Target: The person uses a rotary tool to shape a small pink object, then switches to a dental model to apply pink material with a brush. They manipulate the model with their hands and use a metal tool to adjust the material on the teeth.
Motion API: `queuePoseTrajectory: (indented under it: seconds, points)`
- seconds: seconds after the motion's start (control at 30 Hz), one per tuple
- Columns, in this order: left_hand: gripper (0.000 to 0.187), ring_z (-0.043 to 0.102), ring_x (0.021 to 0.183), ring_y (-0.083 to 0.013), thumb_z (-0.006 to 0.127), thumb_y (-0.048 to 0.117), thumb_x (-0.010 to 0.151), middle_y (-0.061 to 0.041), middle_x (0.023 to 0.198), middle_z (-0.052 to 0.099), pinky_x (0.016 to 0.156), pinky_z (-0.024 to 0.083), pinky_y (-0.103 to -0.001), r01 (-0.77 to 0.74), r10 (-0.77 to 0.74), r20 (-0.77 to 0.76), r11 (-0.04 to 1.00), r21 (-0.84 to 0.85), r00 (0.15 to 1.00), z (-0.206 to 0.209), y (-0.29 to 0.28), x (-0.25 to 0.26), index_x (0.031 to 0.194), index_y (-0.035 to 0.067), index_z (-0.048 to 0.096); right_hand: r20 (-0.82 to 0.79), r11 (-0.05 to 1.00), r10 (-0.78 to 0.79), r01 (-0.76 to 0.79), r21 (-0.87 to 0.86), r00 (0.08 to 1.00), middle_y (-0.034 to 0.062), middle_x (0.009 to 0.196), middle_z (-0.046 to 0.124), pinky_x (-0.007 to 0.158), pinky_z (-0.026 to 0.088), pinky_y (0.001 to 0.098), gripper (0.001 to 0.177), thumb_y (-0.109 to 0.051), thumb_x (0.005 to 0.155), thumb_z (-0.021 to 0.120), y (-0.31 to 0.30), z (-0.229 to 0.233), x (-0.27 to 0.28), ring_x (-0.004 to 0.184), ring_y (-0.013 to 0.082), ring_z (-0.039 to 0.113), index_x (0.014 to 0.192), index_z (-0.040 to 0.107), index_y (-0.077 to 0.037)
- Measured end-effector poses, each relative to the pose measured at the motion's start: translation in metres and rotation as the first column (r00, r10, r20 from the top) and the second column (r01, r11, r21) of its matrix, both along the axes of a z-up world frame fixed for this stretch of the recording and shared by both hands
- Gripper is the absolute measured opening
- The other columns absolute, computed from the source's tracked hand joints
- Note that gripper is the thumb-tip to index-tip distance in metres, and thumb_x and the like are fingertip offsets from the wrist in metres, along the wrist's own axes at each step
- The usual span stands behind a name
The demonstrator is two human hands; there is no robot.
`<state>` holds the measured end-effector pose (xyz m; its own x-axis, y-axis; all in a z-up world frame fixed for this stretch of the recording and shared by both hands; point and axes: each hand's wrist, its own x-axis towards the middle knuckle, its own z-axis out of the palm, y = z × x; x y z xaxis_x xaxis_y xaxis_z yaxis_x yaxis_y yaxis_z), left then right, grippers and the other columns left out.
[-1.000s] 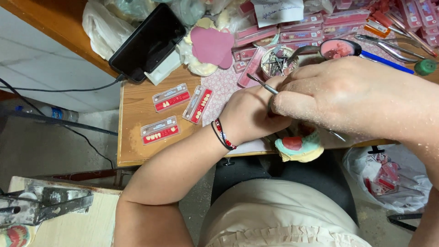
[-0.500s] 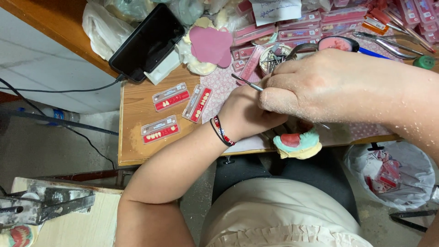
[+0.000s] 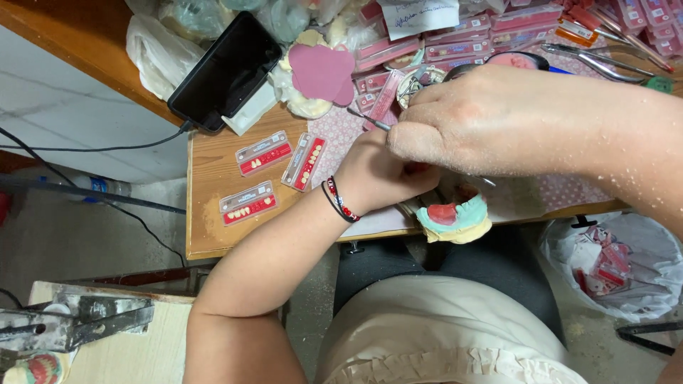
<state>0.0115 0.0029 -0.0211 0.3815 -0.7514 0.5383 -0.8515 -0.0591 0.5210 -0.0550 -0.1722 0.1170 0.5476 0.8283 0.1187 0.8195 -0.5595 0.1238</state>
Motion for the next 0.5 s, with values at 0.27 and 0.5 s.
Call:
queuePoseTrajectory:
  seconds: [0.27,0.5]
  points:
    - [0.047,0.072,0.085,-0.0433,0.068,0.039,0.082,-0.014,0.093,0.077,0.068,0.055,-0.05,0.027,0.003,-0.138,0.977,0.212,0.99,0.018,0.0,0.004,0.123,0.021,0.054,-0.186,0.905,-0.264,0.309,0.292,0.947,0.0044,0.092,0.064,0.064,0.047,0.0404,0.024,-0.007,0.087,0.066,-0.061,0.01,-0.012,0.075,0.0257,0.061,0.11,0.064,-0.013]
    - [0.055,0.073,0.119,-0.0289,0.071,0.02,0.086,-0.007,0.138,0.069,0.1,0.057,-0.036,0.265,-0.243,-0.183,0.958,0.107,0.952,0.018,0.001,0.021,0.138,0.021,0.053,-0.29,0.609,-0.573,0.635,0.475,0.766,0.0148,0.113,0.07,0.088,0.05,0.0378,0.024,0.014,0.096,0.052,-0.136,-0.031,-0.04,0.105,0.0255,0.069,0.116,0.053,0.001]
